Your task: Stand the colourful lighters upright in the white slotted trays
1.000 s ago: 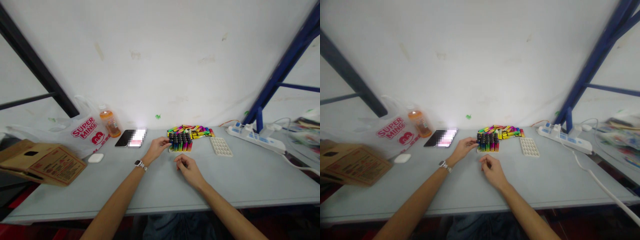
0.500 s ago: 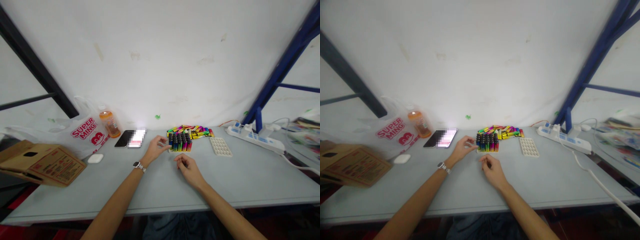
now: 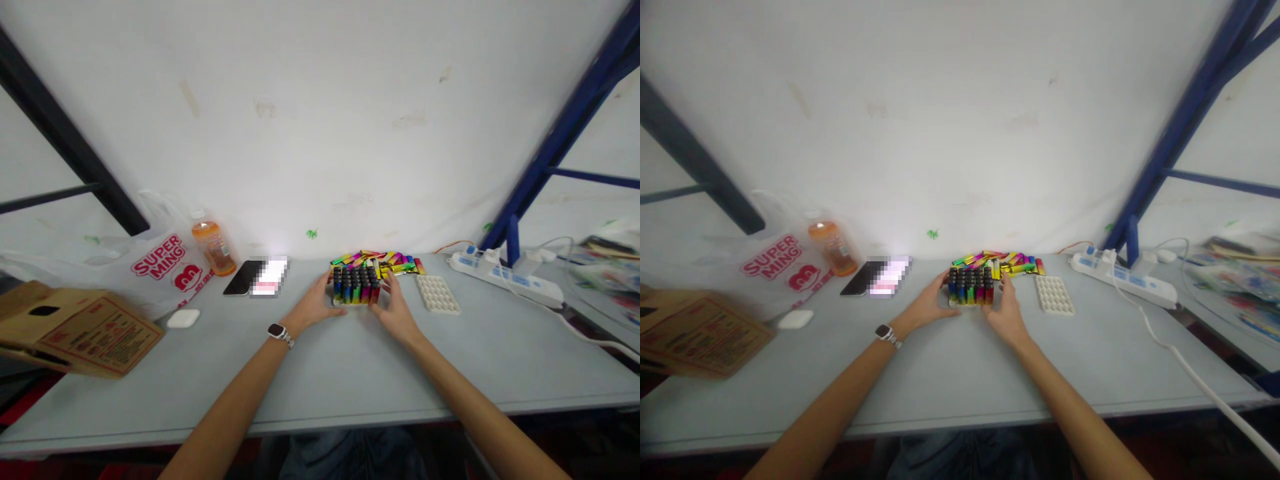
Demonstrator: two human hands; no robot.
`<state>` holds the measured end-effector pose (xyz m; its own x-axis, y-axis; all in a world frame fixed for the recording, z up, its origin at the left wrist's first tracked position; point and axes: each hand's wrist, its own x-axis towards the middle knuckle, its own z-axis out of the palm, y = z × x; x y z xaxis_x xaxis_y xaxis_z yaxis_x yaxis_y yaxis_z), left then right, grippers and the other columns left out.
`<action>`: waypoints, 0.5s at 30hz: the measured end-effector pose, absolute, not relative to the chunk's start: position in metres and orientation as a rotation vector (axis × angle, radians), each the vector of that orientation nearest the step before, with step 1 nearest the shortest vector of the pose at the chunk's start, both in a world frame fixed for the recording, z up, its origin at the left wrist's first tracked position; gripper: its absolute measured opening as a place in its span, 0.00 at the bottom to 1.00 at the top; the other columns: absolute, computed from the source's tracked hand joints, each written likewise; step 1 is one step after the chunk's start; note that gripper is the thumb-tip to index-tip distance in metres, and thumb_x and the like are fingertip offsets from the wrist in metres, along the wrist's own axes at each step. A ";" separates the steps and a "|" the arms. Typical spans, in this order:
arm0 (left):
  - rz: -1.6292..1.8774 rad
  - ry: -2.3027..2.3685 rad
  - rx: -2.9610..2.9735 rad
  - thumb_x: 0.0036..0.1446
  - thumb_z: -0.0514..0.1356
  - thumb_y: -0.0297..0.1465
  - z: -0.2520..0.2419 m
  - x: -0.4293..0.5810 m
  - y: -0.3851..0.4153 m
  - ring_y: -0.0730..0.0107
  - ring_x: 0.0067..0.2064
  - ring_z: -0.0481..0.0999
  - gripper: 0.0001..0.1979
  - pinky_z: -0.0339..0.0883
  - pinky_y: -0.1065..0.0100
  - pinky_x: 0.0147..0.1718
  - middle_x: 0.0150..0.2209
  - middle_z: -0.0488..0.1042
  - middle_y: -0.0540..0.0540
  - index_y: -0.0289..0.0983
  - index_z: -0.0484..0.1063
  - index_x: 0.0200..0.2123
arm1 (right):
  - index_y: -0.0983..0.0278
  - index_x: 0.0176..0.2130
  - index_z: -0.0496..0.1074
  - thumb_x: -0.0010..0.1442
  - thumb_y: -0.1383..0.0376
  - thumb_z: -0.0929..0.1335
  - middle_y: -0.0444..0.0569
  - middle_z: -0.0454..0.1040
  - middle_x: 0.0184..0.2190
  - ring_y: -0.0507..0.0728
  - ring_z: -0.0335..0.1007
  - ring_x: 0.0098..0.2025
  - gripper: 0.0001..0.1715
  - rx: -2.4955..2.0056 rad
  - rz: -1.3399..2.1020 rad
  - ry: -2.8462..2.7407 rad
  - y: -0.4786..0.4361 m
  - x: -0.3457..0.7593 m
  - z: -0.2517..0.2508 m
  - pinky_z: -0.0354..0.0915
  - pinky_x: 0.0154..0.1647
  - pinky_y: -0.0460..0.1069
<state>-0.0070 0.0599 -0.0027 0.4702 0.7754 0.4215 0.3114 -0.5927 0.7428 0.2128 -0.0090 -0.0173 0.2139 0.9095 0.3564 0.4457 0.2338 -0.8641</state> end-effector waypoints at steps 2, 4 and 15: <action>0.982 0.960 2.162 0.31 0.76 0.37 -0.004 -0.013 0.066 0.50 0.54 0.71 0.51 0.63 0.50 0.56 0.55 0.71 0.38 0.39 0.62 0.61 | 0.59 0.67 0.45 0.49 0.64 0.69 0.58 0.58 0.63 0.66 0.61 0.60 0.53 -1.387 0.569 -1.429 -0.009 0.211 -0.021 0.55 0.61 0.64; 0.946 1.006 2.182 0.31 0.75 0.38 -0.005 -0.018 0.071 0.50 0.50 0.73 0.48 0.65 0.51 0.54 0.51 0.74 0.39 0.39 0.65 0.59 | 0.59 0.68 0.44 0.47 0.64 0.69 0.58 0.60 0.62 0.66 0.61 0.61 0.55 -1.408 0.585 -1.441 -0.010 0.208 -0.023 0.54 0.62 0.65; 0.955 1.045 2.193 0.34 0.74 0.42 -0.009 -0.018 0.076 0.52 0.48 0.74 0.43 0.66 0.53 0.51 0.47 0.76 0.40 0.39 0.69 0.56 | 0.64 0.69 0.37 0.49 0.65 0.69 0.60 0.63 0.61 0.65 0.56 0.65 0.58 -1.465 0.678 -1.389 -0.021 0.206 -0.022 0.51 0.65 0.62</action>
<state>-0.0179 0.0758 -0.0092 0.4521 0.8117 0.3698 0.4413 -0.5638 0.6981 0.2055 -0.0215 -0.0219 0.1944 0.9564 0.2179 0.4169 0.1206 -0.9009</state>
